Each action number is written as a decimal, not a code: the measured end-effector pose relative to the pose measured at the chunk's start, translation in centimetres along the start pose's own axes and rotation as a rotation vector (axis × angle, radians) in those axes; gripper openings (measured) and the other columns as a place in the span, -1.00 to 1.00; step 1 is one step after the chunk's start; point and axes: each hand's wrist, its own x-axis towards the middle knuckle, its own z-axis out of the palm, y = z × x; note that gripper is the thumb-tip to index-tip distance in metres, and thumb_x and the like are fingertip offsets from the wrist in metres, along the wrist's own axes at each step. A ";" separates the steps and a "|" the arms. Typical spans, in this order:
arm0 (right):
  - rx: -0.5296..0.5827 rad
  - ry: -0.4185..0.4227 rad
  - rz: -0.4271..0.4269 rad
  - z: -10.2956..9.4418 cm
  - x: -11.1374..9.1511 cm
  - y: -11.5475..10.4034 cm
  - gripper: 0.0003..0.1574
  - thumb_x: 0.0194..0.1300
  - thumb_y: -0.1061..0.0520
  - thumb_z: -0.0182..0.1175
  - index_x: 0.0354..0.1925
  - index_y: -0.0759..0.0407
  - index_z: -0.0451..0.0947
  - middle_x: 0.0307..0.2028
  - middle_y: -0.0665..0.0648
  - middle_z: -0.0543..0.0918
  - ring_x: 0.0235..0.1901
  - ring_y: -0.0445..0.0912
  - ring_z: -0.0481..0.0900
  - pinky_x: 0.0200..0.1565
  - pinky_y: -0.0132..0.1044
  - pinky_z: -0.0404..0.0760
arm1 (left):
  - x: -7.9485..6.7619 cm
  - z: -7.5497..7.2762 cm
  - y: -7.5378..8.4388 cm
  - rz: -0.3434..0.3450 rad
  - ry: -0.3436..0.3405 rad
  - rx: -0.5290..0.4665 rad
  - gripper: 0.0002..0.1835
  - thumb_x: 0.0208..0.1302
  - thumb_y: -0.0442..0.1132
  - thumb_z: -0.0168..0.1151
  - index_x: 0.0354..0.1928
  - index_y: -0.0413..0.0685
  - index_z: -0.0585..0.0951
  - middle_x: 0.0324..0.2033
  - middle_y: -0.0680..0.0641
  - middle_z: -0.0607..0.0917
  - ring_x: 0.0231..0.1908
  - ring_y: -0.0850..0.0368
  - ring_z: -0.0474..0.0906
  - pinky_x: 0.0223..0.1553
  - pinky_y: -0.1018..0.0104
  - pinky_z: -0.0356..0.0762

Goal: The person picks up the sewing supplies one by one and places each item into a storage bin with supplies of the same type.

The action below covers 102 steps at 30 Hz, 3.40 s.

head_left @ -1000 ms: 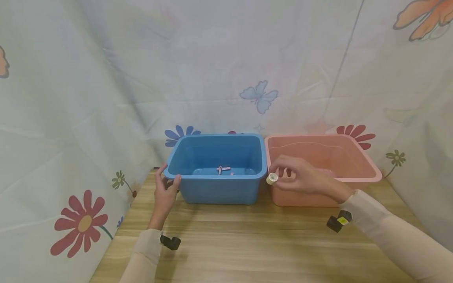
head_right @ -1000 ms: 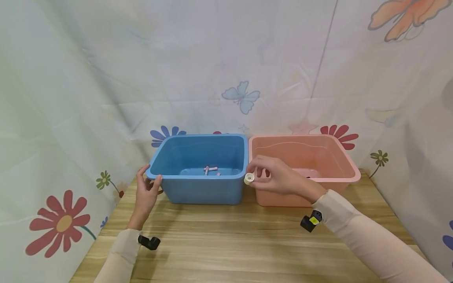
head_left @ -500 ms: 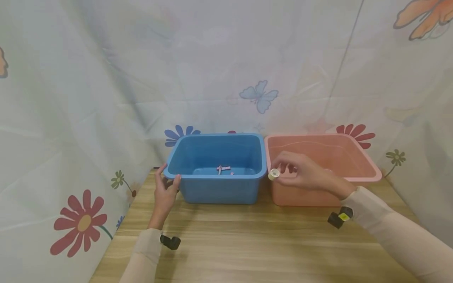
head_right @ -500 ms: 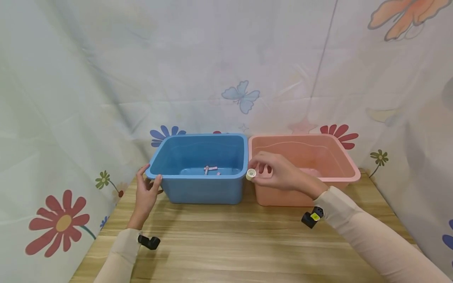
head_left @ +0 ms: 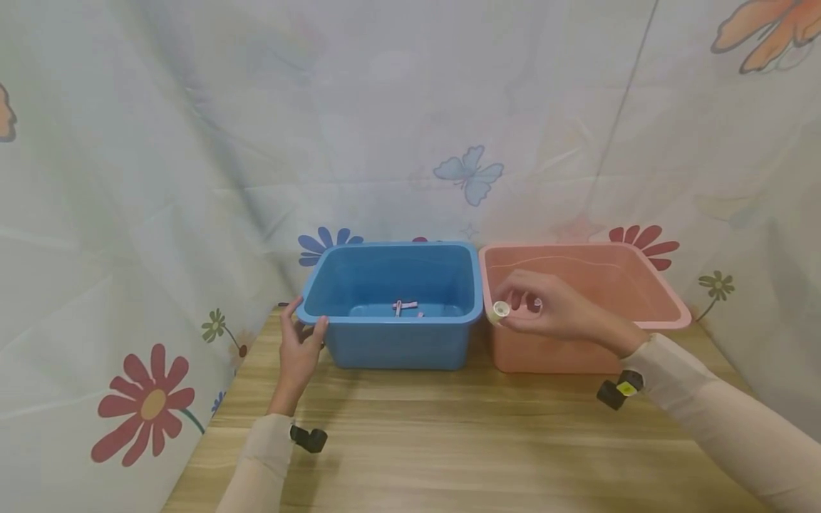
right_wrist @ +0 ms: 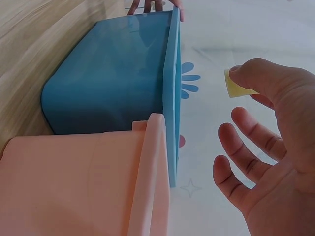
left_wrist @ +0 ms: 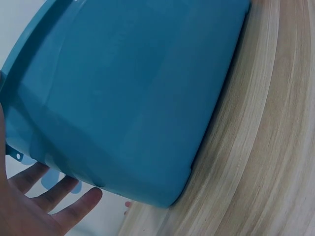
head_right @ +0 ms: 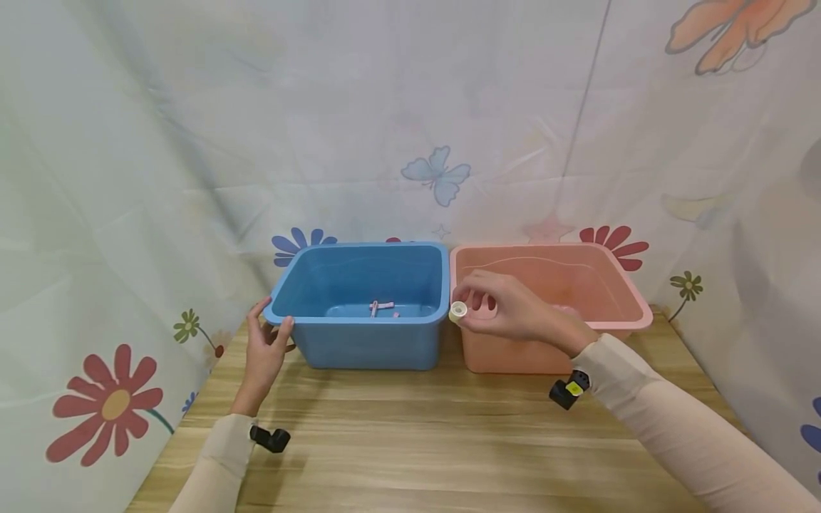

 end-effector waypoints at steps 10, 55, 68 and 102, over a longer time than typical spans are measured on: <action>-0.010 -0.016 0.035 -0.5 0.2 0.1 -0.66 0.21 0.15 0.51 -0.08 -0.12 0.64 -0.27 -0.20 0.63 -0.29 -0.18 0.57 -0.33 -0.23 0.66 | -0.1 0.0 0.2 -0.003 -0.002 0.006 -0.23 0.47 0.14 0.22 0.56 0.42 0.06 0.42 -0.22 0.40 0.24 -0.16 0.50 0.03 0.03 0.62; -0.058 -0.059 0.306 -5.2 0.8 3.1 -0.59 0.27 -0.18 0.45 0.02 -0.15 0.62 -0.17 -0.05 0.68 -0.16 -0.07 0.62 -0.09 -0.12 0.66 | -0.2 -0.1 0.3 -0.006 -0.010 0.015 -0.23 0.46 0.16 0.22 0.56 0.44 0.07 0.45 -0.22 0.36 0.26 -0.16 0.49 -0.08 0.37 0.57; -0.084 -0.035 0.311 -6.0 1.7 5.2 -0.65 0.28 0.04 0.47 0.01 -0.06 0.62 -0.15 0.01 0.68 -0.18 -0.05 0.64 -0.12 -0.14 0.67 | -0.2 -0.1 0.2 -0.015 -0.011 0.030 -0.22 0.45 0.17 0.21 0.57 0.43 0.05 0.47 -0.23 0.35 0.28 -0.16 0.48 0.00 0.13 0.58; -0.100 0.037 0.490 -8.6 1.0 10.0 -0.72 0.35 0.08 0.37 -0.01 0.07 0.59 -0.01 0.25 0.65 -0.05 0.17 0.66 -0.07 0.12 0.64 | -0.1 -0.2 0.3 -0.013 -0.005 0.025 -0.21 0.46 0.15 0.21 0.58 0.40 0.04 0.47 -0.23 0.35 0.27 -0.20 0.47 0.10 -0.24 0.55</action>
